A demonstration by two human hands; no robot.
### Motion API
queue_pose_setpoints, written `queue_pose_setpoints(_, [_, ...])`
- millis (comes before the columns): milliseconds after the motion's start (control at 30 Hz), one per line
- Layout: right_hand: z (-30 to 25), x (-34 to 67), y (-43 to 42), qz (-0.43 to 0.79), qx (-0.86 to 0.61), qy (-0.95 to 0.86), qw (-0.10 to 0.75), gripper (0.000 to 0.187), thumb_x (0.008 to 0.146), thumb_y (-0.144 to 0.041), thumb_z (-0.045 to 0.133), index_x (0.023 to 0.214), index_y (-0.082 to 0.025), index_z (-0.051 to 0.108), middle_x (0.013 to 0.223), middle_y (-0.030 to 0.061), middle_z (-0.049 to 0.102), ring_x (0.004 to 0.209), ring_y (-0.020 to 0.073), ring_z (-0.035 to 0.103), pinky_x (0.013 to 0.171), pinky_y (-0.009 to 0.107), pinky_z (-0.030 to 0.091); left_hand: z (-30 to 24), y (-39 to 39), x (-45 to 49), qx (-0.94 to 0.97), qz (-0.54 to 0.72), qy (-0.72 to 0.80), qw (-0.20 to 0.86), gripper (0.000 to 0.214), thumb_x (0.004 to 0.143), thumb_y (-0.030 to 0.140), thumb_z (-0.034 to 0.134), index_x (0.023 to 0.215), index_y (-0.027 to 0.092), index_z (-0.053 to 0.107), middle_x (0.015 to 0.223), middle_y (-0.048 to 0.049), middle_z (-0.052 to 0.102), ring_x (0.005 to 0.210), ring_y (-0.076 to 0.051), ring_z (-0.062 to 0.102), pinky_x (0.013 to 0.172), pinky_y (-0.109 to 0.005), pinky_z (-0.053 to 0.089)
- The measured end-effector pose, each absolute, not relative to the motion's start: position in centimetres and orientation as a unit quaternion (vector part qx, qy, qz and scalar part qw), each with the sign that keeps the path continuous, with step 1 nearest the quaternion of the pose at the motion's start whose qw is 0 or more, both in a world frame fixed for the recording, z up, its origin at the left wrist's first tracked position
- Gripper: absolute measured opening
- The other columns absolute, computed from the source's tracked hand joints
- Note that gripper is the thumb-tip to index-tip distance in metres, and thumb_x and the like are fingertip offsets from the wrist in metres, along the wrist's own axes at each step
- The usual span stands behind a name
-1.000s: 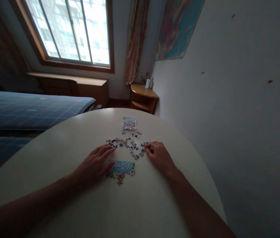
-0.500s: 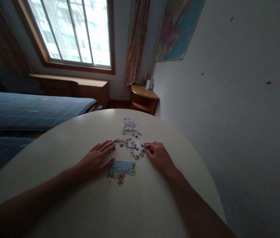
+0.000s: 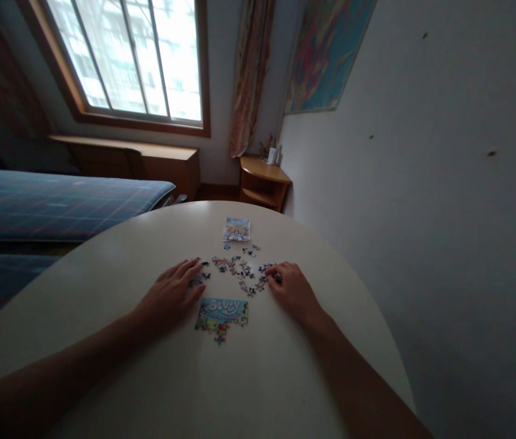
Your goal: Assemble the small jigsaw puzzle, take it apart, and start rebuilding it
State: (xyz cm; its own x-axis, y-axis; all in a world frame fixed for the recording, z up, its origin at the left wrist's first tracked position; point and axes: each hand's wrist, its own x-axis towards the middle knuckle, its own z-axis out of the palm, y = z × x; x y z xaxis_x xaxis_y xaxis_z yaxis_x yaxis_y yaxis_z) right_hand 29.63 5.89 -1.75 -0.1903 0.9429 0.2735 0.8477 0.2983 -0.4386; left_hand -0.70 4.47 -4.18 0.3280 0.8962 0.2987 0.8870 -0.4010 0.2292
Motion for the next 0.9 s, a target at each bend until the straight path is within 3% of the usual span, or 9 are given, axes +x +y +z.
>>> queue_pose_setpoints(500, [-1.9,29.6,6.1,0.108,-0.590,-0.761,0.247,0.018,0.085,-0.020,0.059,0.097,-0.019,0.073,0.102,0.0088,0.070,0.103,0.0238,0.058,0.097,0.040,0.042,-3.3,5.1,-1.0,0.891,0.138,0.425,0.072,0.070,0.097,0.056,0.042,0.155,0.022,0.025,0.161,-0.0047,0.024,0.150,-0.032,0.015,0.118,-0.052,0.025])
queue_pose_setpoints(733, [-1.8,29.5,6.1,0.101,-0.585,-0.767,0.243,0.019,0.086,-0.021,0.058,0.098,-0.019,0.073,0.102,0.0089,0.070,0.102,0.0237,0.058,0.097,0.040,0.042,-3.0,5.7,-0.5,0.898,0.154,0.404,0.078,0.065,0.096,0.051,0.045,0.153,0.025,0.029,0.158,-0.0029,0.033,0.149,-0.031,0.020,0.119,-0.053,0.023])
queue_pose_setpoints(900, [-2.0,29.6,6.1,0.099,-0.585,-0.766,0.247,0.019,0.086,-0.020,0.059,0.098,-0.020,0.073,0.104,0.0088,0.069,0.103,0.0237,0.058,0.098,0.040,0.042,-3.4,5.9,-0.5,0.866,0.220,0.442,0.083,0.051,0.091,0.033,0.053,0.139,0.019,0.048,0.144,-0.0102,0.053,0.139,-0.028,0.040,0.116,-0.049,0.033])
